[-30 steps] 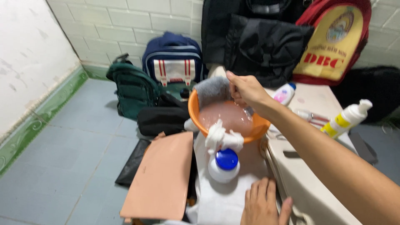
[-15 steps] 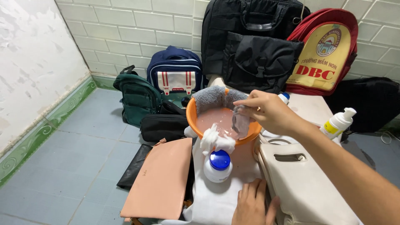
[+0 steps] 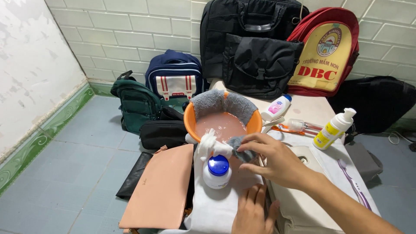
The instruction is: Cleaning and conditioning a white leather bag using a cloth and various cleaning products.
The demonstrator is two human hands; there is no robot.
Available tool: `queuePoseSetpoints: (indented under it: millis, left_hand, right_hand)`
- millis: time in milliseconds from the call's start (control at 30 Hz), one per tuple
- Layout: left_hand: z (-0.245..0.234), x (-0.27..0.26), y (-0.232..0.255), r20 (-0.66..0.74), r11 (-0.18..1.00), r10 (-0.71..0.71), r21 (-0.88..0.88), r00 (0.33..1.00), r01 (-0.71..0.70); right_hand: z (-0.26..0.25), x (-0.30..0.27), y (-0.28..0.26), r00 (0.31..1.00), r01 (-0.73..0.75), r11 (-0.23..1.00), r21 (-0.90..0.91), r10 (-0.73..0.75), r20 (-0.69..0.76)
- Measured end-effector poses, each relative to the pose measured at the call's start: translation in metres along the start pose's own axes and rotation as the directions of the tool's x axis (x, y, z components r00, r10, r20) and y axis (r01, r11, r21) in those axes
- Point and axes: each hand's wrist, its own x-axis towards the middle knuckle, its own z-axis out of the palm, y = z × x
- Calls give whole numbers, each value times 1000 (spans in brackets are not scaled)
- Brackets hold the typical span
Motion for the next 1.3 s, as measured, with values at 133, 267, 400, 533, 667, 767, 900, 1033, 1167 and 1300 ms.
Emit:
queuePoseSetpoints:
  millis: [133,267,400,533,667,767,900,1033,1167,1300]
  left_hand:
    - [0,3,0,-131,994,81,-64,988,-90]
    - [1,6,-2,-128,992,99,-68,987,-108]
    - [12,5,-13,-184,988,136,-53,973,-148]
    - [15,6,-17,-150,987,120,-84,981,-133]
    - [16,6,-13,-144,988,107,-96,984,-121]
    - [13,6,-12,-148,991,107,-68,983,-118]
    - [4,6,-5,-84,992,73,-100,994,-82]
    - [3,6,-3,-78,993,64,-92,995,-71]
    - [0,7,-2,-96,990,92,-103,991,-101]
    - [0,8,-3,-95,990,89,-97,992,-98]
  right_hand:
    - [-17,25,34,984,-48,978,201,81,-157]
    - [-5,96,95,888,-78,962,-260,-51,-456]
    - [20,139,122,917,-268,951,-156,202,-344]
    - [8,146,119,833,-232,970,-72,160,-530]
    - [-8,140,119,834,-240,965,106,261,-487]
    - [-10,140,125,856,-259,965,-31,215,-470]
    - [-13,141,113,878,-370,928,39,363,-312]
    - [-15,141,108,851,-353,904,242,417,-318]
    - [-7,143,113,857,-405,874,269,465,-222]
    - [0,147,121,904,-391,920,34,391,-174]
